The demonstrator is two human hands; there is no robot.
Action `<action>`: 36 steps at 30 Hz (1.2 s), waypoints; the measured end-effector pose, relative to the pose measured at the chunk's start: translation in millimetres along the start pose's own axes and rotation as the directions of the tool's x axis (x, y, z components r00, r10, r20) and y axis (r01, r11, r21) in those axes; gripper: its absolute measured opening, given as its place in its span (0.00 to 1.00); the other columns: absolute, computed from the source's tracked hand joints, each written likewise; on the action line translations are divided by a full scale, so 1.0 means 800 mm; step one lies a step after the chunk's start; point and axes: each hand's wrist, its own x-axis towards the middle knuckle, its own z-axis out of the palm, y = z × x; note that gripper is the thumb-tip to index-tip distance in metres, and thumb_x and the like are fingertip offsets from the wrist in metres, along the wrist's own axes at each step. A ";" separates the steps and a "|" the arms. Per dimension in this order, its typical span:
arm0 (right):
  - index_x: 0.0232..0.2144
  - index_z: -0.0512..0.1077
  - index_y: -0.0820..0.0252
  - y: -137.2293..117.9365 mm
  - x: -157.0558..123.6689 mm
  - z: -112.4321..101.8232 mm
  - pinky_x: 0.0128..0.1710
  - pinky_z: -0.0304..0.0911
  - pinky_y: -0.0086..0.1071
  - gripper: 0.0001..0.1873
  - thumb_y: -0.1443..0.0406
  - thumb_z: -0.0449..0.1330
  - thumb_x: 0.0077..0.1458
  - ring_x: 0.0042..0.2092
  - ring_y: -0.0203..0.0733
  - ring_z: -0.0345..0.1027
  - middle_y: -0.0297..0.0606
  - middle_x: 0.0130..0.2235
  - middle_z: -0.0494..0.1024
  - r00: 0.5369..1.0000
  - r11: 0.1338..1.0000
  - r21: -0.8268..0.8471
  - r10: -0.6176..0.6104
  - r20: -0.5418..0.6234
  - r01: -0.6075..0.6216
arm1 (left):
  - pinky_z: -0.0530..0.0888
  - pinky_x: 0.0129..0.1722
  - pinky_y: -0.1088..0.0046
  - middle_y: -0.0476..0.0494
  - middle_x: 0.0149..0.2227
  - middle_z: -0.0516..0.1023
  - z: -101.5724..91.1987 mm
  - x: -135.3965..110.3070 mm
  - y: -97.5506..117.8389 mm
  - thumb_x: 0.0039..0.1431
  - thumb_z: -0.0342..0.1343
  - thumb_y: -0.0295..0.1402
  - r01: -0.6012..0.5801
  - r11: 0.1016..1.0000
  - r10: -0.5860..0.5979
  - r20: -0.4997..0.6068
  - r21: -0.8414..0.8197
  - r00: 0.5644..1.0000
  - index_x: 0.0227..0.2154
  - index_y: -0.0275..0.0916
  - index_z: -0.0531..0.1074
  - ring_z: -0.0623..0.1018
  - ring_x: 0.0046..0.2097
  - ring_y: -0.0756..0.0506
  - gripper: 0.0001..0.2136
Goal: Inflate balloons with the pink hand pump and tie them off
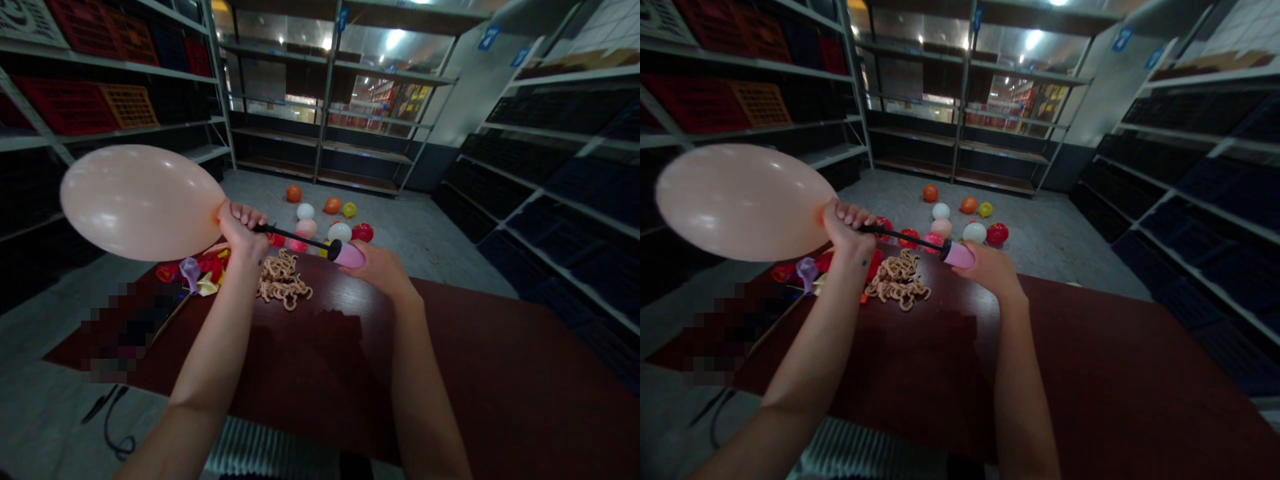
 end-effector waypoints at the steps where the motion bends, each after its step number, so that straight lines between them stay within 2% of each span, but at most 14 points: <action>1: 0.50 0.75 0.54 -0.002 -0.001 -0.002 0.35 0.63 0.39 0.24 0.51 0.64 0.54 0.41 0.53 0.77 0.42 0.43 0.83 1.000 1.000 -0.010 -0.007 -0.020 0.007 | 0.53 0.17 0.77 0.58 0.15 0.46 0.003 -0.004 0.002 0.71 0.42 0.28 -0.012 1.000 0.012 0.009 0.001 1.000 0.18 0.40 0.48 0.51 0.14 0.55 0.22; 5: 0.49 0.75 0.55 -0.011 -0.003 -0.007 0.34 0.63 0.39 0.21 0.53 0.62 0.56 0.40 0.52 0.76 0.43 0.43 0.83 0.992 0.996 -0.081 -0.041 -0.123 0.031 | 0.51 0.17 0.77 0.57 0.15 0.45 0.015 -0.020 0.005 0.72 0.42 0.28 -0.071 0.997 0.071 0.027 -0.003 0.997 0.18 0.39 0.47 0.50 0.14 0.55 0.23; 8: 0.49 0.74 0.56 -0.014 -0.004 -0.008 0.34 0.62 0.39 0.21 0.53 0.61 0.57 0.40 0.51 0.76 0.43 0.43 0.83 0.986 0.993 -0.106 -0.066 -0.155 0.050 | 0.51 0.16 0.77 0.57 0.14 0.46 0.020 -0.028 0.006 0.73 0.41 0.29 -0.096 0.995 0.097 0.040 -0.014 0.994 0.18 0.39 0.47 0.49 0.14 0.55 0.24; 12: 0.48 0.74 0.57 -0.020 -0.002 -0.009 0.33 0.60 0.38 0.21 0.53 0.60 0.56 0.38 0.50 0.75 0.44 0.42 0.82 0.979 0.991 -0.116 -0.082 -0.184 0.061 | 0.51 0.16 0.76 0.57 0.14 0.46 0.023 -0.036 -0.001 0.74 0.42 0.32 -0.062 0.998 0.063 0.064 -0.017 0.996 0.17 0.39 0.48 0.49 0.14 0.55 0.25; 16: 0.47 0.74 0.58 -0.034 -0.002 -0.011 0.33 0.58 0.37 0.21 0.52 0.60 0.56 0.38 0.49 0.75 0.44 0.41 0.83 0.976 0.990 -0.122 -0.099 -0.196 0.076 | 0.51 0.15 0.75 0.56 0.14 0.45 0.022 -0.047 -0.024 0.74 0.44 0.34 -0.019 1.000 0.020 0.094 -0.016 0.995 0.16 0.39 0.49 0.49 0.14 0.54 0.27; 22: 0.46 0.74 0.58 -0.061 -0.005 -0.017 0.30 0.51 0.35 0.19 0.54 0.60 0.56 0.34 0.47 0.74 0.42 0.38 0.83 0.983 0.983 -0.166 -0.107 -0.152 0.082 | 0.51 0.15 0.75 0.56 0.13 0.47 0.014 -0.071 -0.068 0.72 0.47 0.34 0.029 1.000 -0.027 0.155 -0.006 0.987 0.15 0.40 0.49 0.50 0.13 0.54 0.26; 27: 0.50 0.72 0.56 -0.064 -0.002 -0.011 0.30 0.52 0.35 0.20 0.55 0.61 0.57 0.36 0.48 0.74 0.40 0.40 0.82 0.985 0.985 -0.152 -0.107 -0.138 0.086 | 0.52 0.16 0.76 0.57 0.13 0.47 0.007 -0.073 -0.083 0.70 0.51 0.38 0.059 0.998 -0.063 0.100 0.036 0.993 0.16 0.40 0.49 0.51 0.13 0.55 0.27; 32: 0.52 0.69 0.58 -0.072 0.005 0.004 0.40 0.59 0.38 0.20 0.61 0.60 0.58 0.45 0.52 0.72 0.45 0.46 0.80 0.950 0.980 -0.172 -0.141 -0.279 0.095 | 0.53 0.17 0.76 0.57 0.14 0.48 0.003 -0.059 -0.080 0.69 0.49 0.32 0.046 0.999 -0.046 0.020 0.030 0.999 0.17 0.40 0.49 0.52 0.14 0.55 0.24; 36: 0.53 0.70 0.58 -0.079 0.008 0.007 0.44 0.61 0.42 0.19 0.59 0.59 0.61 0.47 0.54 0.70 0.48 0.48 0.79 0.935 0.978 -0.161 -0.177 -0.308 0.132 | 0.54 0.17 0.75 0.57 0.14 0.48 0.003 -0.046 -0.070 0.68 0.48 0.29 0.034 0.999 -0.035 -0.032 -0.013 0.999 0.18 0.40 0.49 0.52 0.14 0.54 0.22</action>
